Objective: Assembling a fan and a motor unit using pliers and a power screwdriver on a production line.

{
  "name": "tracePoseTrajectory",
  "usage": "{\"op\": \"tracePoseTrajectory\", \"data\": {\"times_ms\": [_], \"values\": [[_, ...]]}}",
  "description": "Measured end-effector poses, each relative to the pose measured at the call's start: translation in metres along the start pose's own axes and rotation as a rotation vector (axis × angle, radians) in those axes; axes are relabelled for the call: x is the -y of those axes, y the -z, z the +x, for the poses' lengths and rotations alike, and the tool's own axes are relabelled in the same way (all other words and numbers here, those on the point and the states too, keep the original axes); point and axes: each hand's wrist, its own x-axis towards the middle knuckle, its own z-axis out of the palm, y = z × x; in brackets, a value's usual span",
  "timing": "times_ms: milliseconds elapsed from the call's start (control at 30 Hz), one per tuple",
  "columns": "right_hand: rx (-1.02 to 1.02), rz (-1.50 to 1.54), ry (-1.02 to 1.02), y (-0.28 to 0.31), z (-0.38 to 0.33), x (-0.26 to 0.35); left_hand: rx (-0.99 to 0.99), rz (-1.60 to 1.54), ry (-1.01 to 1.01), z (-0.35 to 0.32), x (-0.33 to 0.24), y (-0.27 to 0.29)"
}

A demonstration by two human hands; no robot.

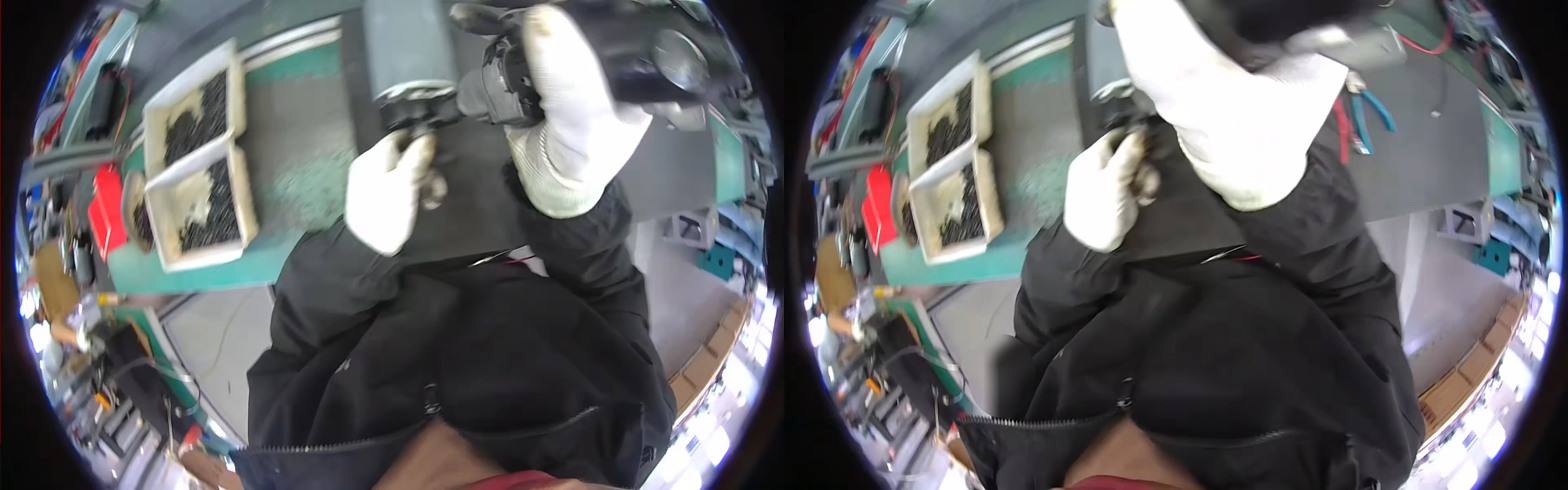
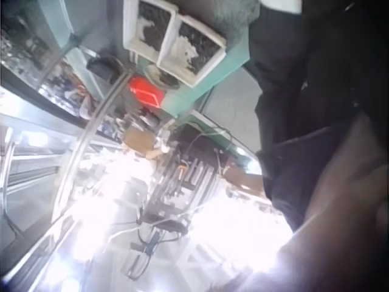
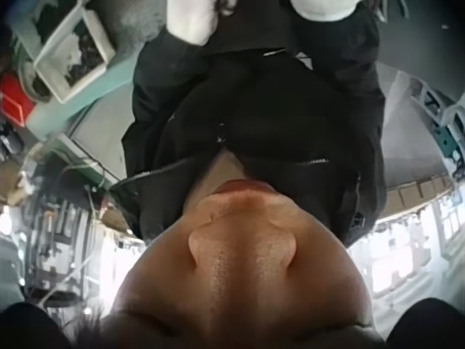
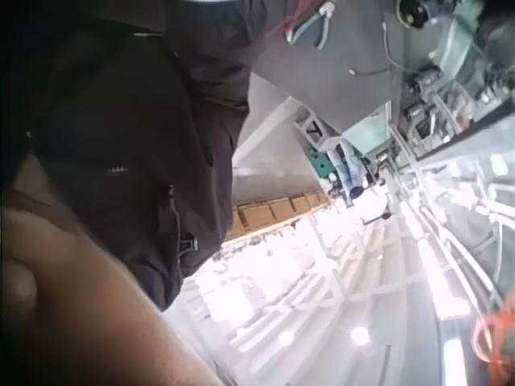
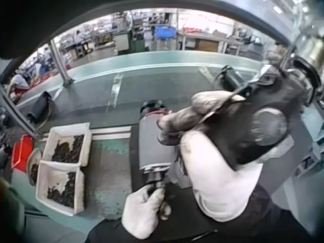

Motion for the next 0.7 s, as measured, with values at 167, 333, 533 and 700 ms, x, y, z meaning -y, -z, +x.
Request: {"op": "tracePoseTrajectory", "data": {"times_ms": [167,333,533,700], "values": [[0.021,-0.568,0.513,0.087,0.072,0.073,-0.118,0.214,-0.044,-0.017,-0.018,-0.011],[-0.090,-1.276,0.472,0.246,0.151,0.061,-0.233,0.825,-0.377,-0.003,-0.010,0.000],[-0.150,-1.351,0.453,0.299,0.092,-0.007,-0.428,1.048,-0.495,-0.056,-0.029,0.033],[0.497,-1.728,-0.090,0.305,0.037,0.029,-0.909,1.334,-0.281,-0.082,-0.093,0.134]]}}
